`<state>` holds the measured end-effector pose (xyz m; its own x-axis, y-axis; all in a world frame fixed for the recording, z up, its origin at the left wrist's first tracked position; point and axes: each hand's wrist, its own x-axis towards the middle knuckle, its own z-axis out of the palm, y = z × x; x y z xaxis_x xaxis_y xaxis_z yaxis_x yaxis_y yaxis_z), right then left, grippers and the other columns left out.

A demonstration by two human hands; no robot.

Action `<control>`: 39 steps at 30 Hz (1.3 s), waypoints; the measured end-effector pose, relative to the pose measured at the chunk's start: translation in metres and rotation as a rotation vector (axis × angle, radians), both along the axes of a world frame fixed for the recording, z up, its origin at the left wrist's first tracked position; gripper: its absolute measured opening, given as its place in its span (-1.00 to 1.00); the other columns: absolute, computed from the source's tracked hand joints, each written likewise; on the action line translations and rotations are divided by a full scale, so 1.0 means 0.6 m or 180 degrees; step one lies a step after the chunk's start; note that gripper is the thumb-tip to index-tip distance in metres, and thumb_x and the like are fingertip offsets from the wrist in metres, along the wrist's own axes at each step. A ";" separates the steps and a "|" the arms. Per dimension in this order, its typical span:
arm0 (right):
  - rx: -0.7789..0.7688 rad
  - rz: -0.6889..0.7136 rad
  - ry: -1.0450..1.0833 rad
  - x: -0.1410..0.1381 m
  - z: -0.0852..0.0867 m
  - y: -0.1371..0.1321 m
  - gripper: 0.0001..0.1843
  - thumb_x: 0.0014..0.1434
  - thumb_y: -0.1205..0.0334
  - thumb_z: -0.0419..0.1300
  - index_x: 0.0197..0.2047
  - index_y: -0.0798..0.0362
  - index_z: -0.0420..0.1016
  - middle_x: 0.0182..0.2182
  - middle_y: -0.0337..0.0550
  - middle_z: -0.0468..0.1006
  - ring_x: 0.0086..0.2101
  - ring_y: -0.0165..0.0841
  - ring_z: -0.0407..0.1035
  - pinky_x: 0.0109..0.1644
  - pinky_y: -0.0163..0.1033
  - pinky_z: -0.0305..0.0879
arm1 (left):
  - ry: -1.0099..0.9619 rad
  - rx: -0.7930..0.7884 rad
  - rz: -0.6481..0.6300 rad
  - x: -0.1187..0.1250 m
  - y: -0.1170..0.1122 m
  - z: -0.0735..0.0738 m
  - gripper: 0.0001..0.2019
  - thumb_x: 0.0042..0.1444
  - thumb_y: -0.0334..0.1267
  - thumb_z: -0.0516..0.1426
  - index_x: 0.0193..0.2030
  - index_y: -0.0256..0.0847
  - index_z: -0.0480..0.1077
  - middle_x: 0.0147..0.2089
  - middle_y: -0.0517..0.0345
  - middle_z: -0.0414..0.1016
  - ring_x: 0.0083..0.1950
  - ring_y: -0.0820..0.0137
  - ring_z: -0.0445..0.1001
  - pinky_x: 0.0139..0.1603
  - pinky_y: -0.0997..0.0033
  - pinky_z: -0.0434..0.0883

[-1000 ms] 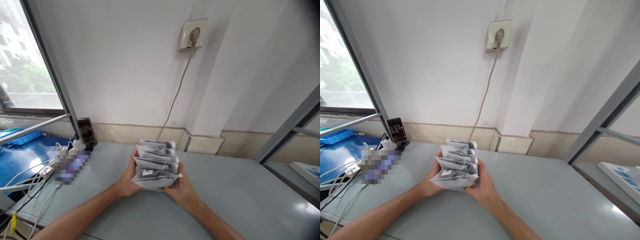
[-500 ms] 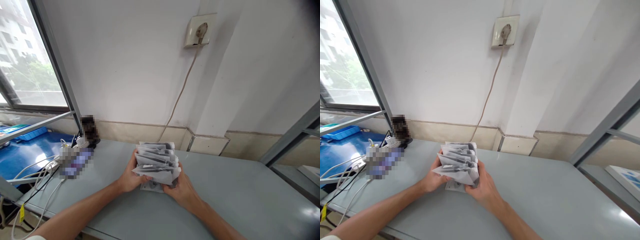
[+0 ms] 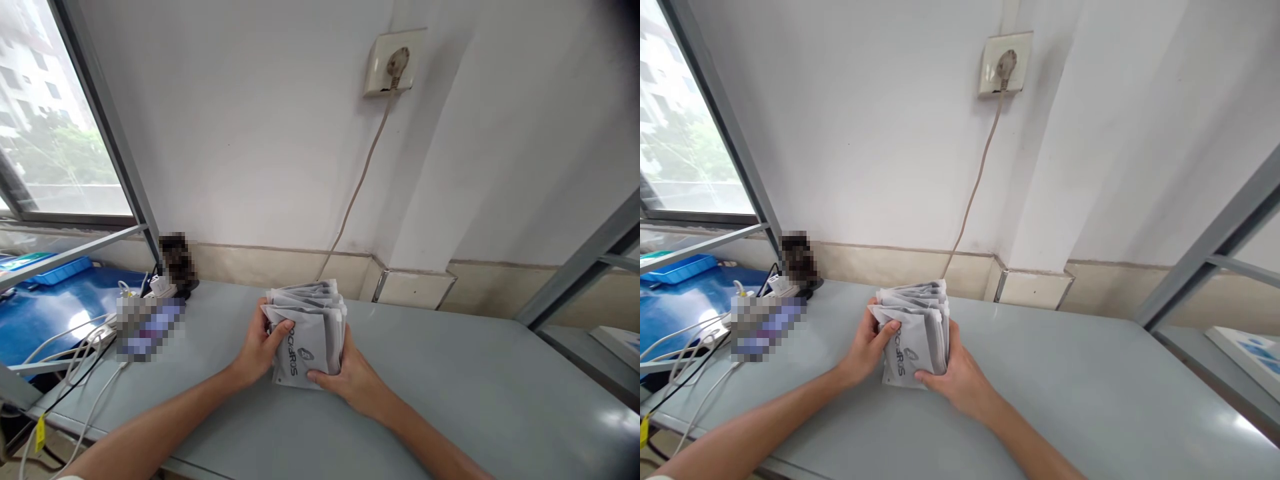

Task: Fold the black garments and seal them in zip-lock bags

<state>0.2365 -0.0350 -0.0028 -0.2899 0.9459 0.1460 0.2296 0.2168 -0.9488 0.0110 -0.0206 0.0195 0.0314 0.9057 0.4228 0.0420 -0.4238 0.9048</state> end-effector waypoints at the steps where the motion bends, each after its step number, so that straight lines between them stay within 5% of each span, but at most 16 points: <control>1: 0.0004 -0.0021 0.0044 -0.001 -0.001 0.001 -0.08 -0.02 0.12 0.51 0.34 -0.13 0.21 0.10 -0.08 0.57 0.12 0.01 0.45 0.20 0.14 0.39 | -0.0037 -0.0030 0.0013 0.000 0.000 0.000 -0.63 0.28 0.07 0.24 0.01 -0.13 0.34 -0.06 0.10 0.47 -0.03 0.24 0.44 0.02 0.29 0.40; 6: -0.0085 0.0300 0.0523 -0.008 -0.001 0.002 -0.15 -0.01 0.07 0.53 0.29 -0.12 0.28 0.16 -0.07 0.55 0.16 -0.03 0.44 0.22 0.07 0.41 | -0.0235 -0.0271 -0.0082 0.003 0.003 0.007 -0.62 0.26 0.09 0.26 -0.04 -0.14 0.33 -0.10 0.12 0.49 -0.06 0.24 0.48 -0.04 0.26 0.43; 10: -0.0464 0.0552 0.1078 -0.012 0.001 0.000 -0.09 -0.02 0.03 0.56 0.30 -0.10 0.23 0.15 -0.02 0.57 0.14 -0.02 0.48 0.20 0.11 0.45 | -0.0323 -0.0603 -0.0241 0.000 0.010 0.013 -0.49 0.25 0.21 0.22 0.08 -0.16 0.34 0.07 -0.03 0.52 0.15 0.08 0.48 0.15 0.07 0.44; 13: -0.0540 0.0368 0.1201 -0.011 0.002 0.002 -0.11 -0.03 0.00 0.56 0.27 -0.10 0.23 0.11 -0.01 0.59 0.11 0.01 0.51 0.17 0.17 0.48 | -0.0257 -0.0719 -0.0717 -0.004 0.011 0.008 -0.30 0.17 0.23 0.27 0.28 -0.14 0.23 0.28 -0.16 0.42 0.33 -0.04 0.37 0.29 -0.06 0.37; 18: -0.0184 -0.0274 0.1012 -0.004 -0.001 0.008 -0.15 -0.02 -0.01 0.55 0.23 -0.11 0.23 0.07 -0.04 0.60 0.09 -0.01 0.51 0.21 0.21 0.45 | 0.0071 -0.0739 -0.1640 -0.004 0.003 -0.007 0.09 -0.09 -0.11 0.53 0.47 -0.05 0.00 0.43 -0.23 0.25 0.41 -0.13 0.31 0.35 -0.17 0.33; 26: -0.0324 -0.0170 0.1089 -0.005 -0.010 0.007 -0.09 -0.07 -0.09 0.56 0.25 -0.12 0.28 0.07 -0.01 0.63 0.12 0.05 0.50 0.22 0.25 0.43 | 0.0061 -0.0995 -0.1525 -0.010 0.019 -0.026 -0.15 -0.08 -0.19 0.53 0.29 -0.10 0.23 0.25 -0.12 0.46 0.34 -0.06 0.40 0.32 -0.15 0.37; 33: -0.0542 -0.0488 0.1651 0.011 -0.007 0.022 -0.17 0.04 -0.27 0.45 0.22 -0.14 0.21 0.17 0.03 0.53 0.18 0.03 0.43 0.23 0.19 0.42 | -0.0071 -0.1470 -0.2023 -0.010 0.010 -0.007 -0.23 0.00 -0.21 0.49 0.30 -0.08 0.26 0.30 -0.12 0.47 0.31 -0.04 0.46 0.29 -0.16 0.41; 39: -0.0754 -0.0594 0.1943 0.012 0.004 0.021 -0.25 0.09 -0.21 0.43 0.22 -0.18 0.24 0.17 -0.03 0.54 0.17 0.04 0.45 0.21 0.22 0.45 | 0.0079 -0.1478 -0.2104 -0.008 0.001 0.000 -0.15 0.03 -0.16 0.48 0.40 -0.03 0.19 0.38 -0.13 0.39 0.37 -0.05 0.40 0.34 -0.22 0.37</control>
<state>0.2438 -0.0222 -0.0004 -0.0501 0.9986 0.0143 -0.3486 -0.0040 -0.9373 0.0063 -0.0199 0.0192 0.6265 0.7795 0.0003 -0.0635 0.0507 0.9967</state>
